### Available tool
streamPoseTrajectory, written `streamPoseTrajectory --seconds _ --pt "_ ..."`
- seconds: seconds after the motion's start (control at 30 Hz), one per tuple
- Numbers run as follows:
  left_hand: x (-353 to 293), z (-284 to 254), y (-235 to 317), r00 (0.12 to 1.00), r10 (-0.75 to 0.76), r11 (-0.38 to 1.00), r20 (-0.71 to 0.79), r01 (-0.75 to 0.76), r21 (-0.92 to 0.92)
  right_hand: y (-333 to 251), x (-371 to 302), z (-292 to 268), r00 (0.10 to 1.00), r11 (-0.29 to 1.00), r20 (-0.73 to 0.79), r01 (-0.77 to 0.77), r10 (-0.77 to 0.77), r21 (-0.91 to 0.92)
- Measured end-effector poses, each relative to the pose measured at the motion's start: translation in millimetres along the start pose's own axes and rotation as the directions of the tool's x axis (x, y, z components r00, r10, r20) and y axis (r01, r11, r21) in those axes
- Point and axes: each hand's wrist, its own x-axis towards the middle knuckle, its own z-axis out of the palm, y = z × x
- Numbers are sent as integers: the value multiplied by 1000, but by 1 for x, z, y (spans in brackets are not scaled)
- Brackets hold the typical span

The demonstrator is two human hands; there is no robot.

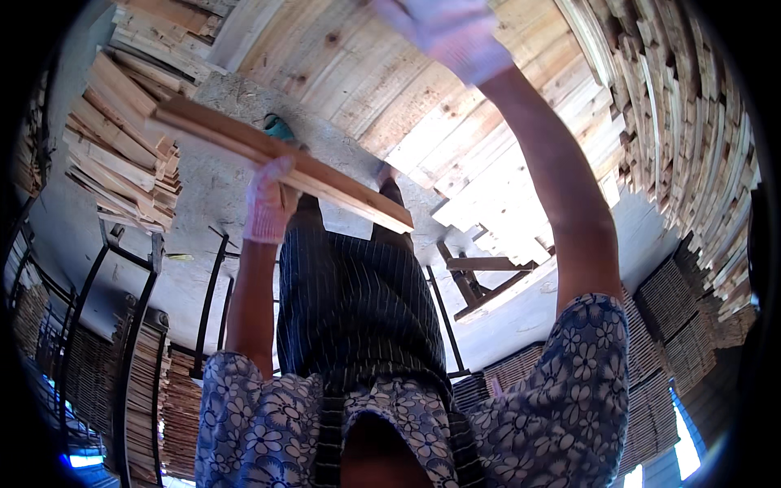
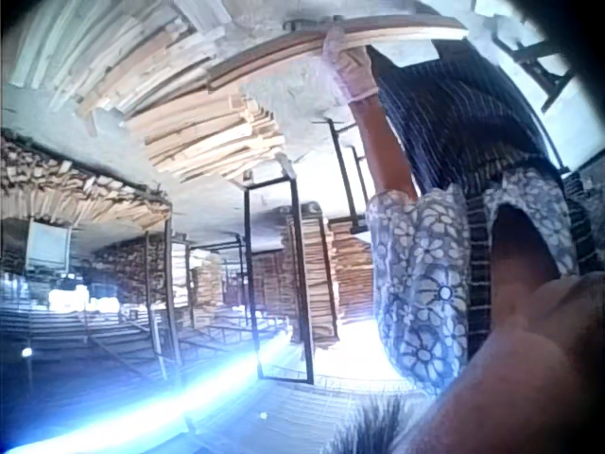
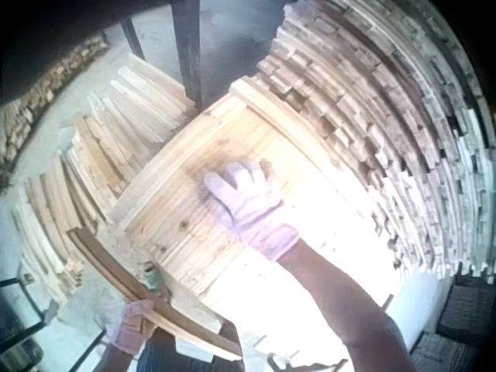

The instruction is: The person picks up wooden planks from a pile and stacks them neatly on a wooden rack. They handle the planks with gloved hands, arranging them in an orderly fashion.

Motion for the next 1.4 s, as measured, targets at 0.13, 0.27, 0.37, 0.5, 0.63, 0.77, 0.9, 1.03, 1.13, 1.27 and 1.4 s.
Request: streamPoseTrajectory --seconds 0.13,0.27,0.37,0.5,0.63,0.77,0.9,1.03,1.13,1.27,1.4 --pt "-84 11 -79 973 -219 969 -68 209 -136 64 -205 -39 712 756 257 -601 654 -258" --pt "-123 10 -173 856 -517 807 16 493 -326 59 -342 -69 -50 26 316 -972 948 -233" --pt "-78 66 -228 795 -601 732 79 588 -344 68 -394 -39 86 142 202 -948 976 -285" --pt "-62 105 -218 826 -536 764 175 562 -317 69 -385 -42 5 93 292 -953 956 -287" --pt "-69 94 -227 818 -545 734 185 571 -368 84 -385 -55 148 221 372 -962 916 -162" --pt "-123 69 -209 829 -548 757 111 548 -356 -15 -348 -100 659 655 560 -713 503 250" --pt "-116 125 -133 872 -327 803 364 459 -380 -119 -315 -125 695 497 714 -651 85 574" --pt "-63 153 -59 879 -223 931 421 320 -175 -114 -239 -97 799 660 541 -559 264 502" --pt "-30 154 -12 969 166 969 181 -194 154 -108 -175 -69 814 808 477 -506 332 303" --pt "-2 147 11 780 623 547 -57 -383 744 -99 -149 11 936 952 170 -304 307 -48" --pt "-26 122 9 826 508 261 244 -417 871 -100 -144 33 970 970 51 -235 238 -60"
